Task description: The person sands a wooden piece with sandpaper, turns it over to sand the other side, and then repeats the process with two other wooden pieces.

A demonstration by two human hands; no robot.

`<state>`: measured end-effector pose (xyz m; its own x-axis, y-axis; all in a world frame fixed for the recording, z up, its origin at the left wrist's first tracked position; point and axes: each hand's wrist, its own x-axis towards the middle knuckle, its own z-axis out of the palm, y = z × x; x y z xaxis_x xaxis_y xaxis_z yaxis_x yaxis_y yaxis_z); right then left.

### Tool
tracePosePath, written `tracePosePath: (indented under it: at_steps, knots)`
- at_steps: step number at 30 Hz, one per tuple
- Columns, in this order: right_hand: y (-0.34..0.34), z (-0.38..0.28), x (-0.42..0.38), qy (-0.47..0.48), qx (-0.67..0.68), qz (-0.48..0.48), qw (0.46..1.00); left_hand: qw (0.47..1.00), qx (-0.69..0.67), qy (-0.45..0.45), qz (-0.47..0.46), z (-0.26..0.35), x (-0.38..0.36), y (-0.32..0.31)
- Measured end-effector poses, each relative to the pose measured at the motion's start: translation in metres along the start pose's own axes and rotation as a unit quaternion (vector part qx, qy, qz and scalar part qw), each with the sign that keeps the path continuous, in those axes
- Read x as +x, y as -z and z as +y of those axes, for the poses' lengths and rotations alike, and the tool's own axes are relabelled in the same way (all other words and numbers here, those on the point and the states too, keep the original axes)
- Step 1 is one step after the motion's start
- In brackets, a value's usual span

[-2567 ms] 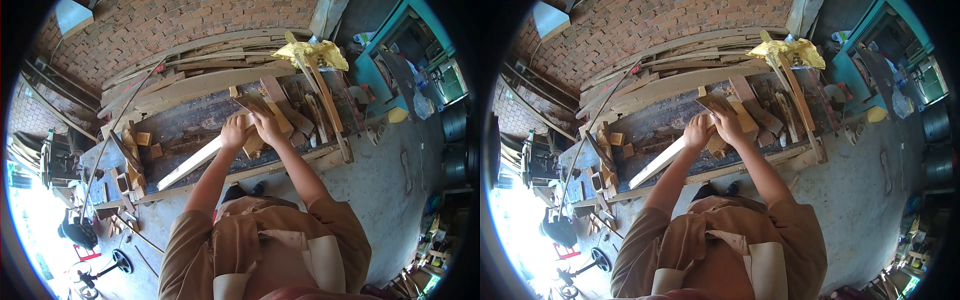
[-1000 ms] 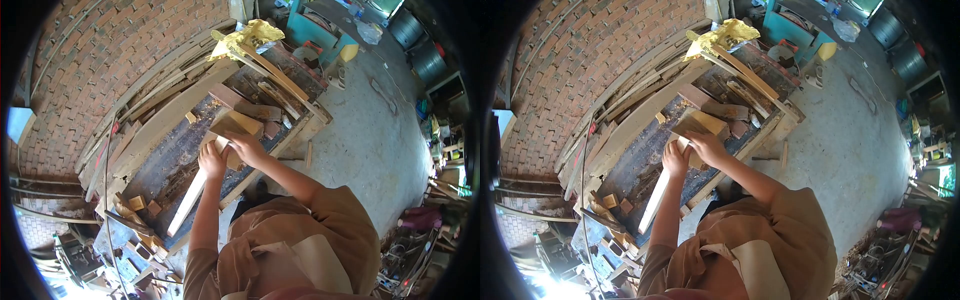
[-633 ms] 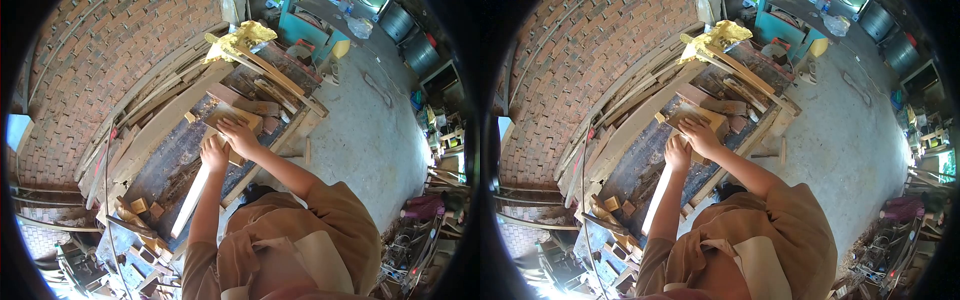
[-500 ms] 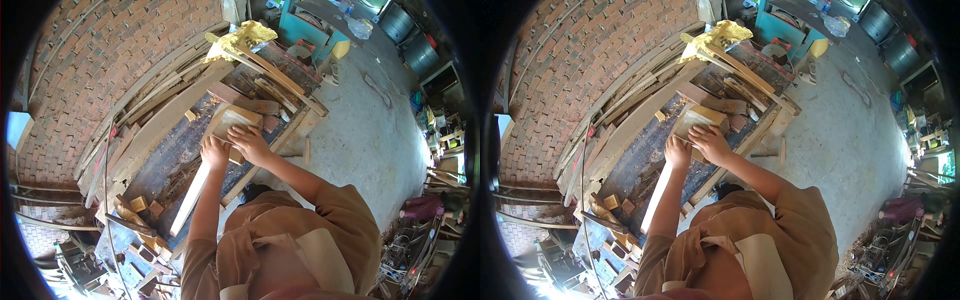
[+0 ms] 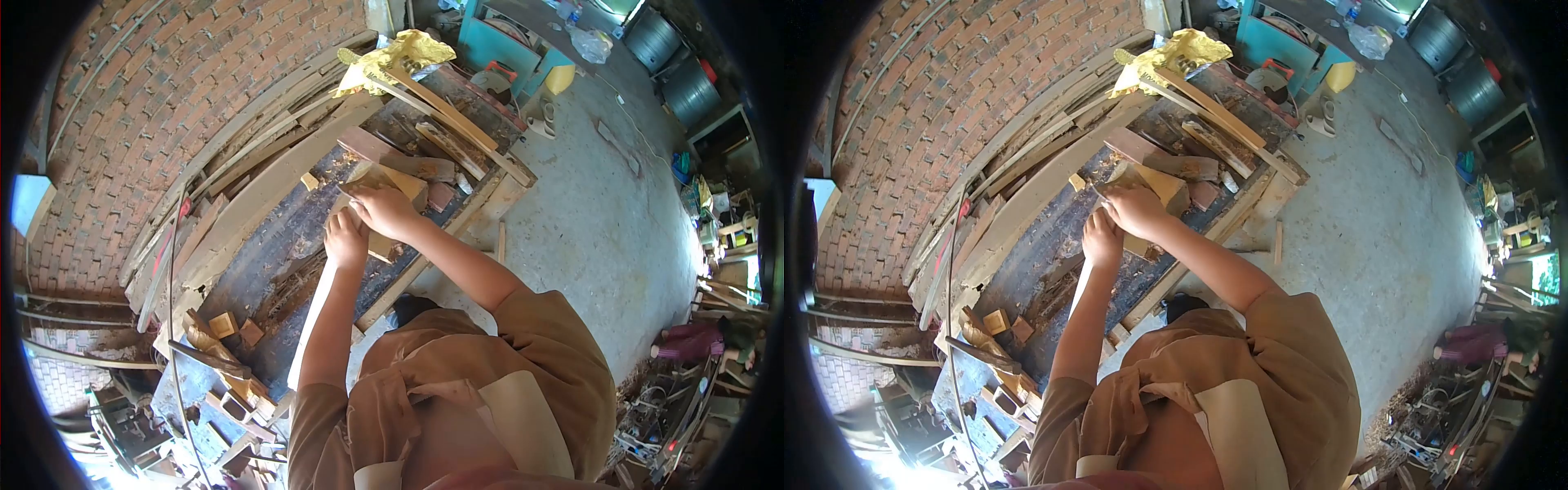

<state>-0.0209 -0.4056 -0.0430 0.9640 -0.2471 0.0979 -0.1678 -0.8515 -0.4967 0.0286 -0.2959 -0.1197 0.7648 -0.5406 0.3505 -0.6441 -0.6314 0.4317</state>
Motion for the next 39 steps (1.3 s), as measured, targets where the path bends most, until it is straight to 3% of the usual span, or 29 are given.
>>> tracePosePath:
  at_steps: [1,3,5,9,17,21,23,26,28,33,39]
  knots:
    - [0.005,-0.003,0.003,-0.076,0.059,-0.064,0.993,1.0,0.003,0.005,0.003,-0.003,0.0,-0.001]
    - [-0.01,0.006,0.003,-0.037,0.072,-0.04,0.996,0.999,0.025,-0.044,0.006,-0.009,-0.001,-0.005]
    - [-0.033,0.021,0.004,0.111,-0.027,0.13,0.985,0.998,0.034,-0.051,0.014,-0.013,-0.002,-0.008]
    - [-0.034,0.035,-0.015,0.153,-0.042,0.125,0.979,0.997,0.053,-0.051,0.029,-0.003,-0.006,-0.005]
    - [-0.016,0.039,-0.023,0.159,-0.033,0.078,0.984,0.997,0.056,-0.034,0.028,-0.005,-0.004,-0.008]
    - [-0.03,0.031,0.003,0.169,-0.07,0.086,0.979,0.997,0.052,-0.054,0.025,-0.009,-0.004,-0.009]
    - [-0.032,0.033,-0.008,0.174,-0.031,0.132,0.975,0.996,0.075,-0.051,0.014,-0.005,-0.007,-0.008]
    - [-0.025,0.043,-0.037,0.146,0.037,0.112,0.982,0.995,0.051,-0.077,0.043,-0.004,-0.009,-0.004]
    - [-0.019,0.039,-0.043,0.145,0.008,0.117,0.982,0.996,0.045,-0.072,-0.001,-0.004,-0.009,-0.002]
    - [-0.031,0.027,-0.012,0.153,-0.042,0.137,0.978,0.995,0.063,-0.073,0.012,-0.007,-0.009,-0.008]
    - [-0.031,0.028,-0.028,0.13,-0.005,0.138,0.982,0.996,0.066,-0.061,-0.006,-0.007,-0.01,-0.007]
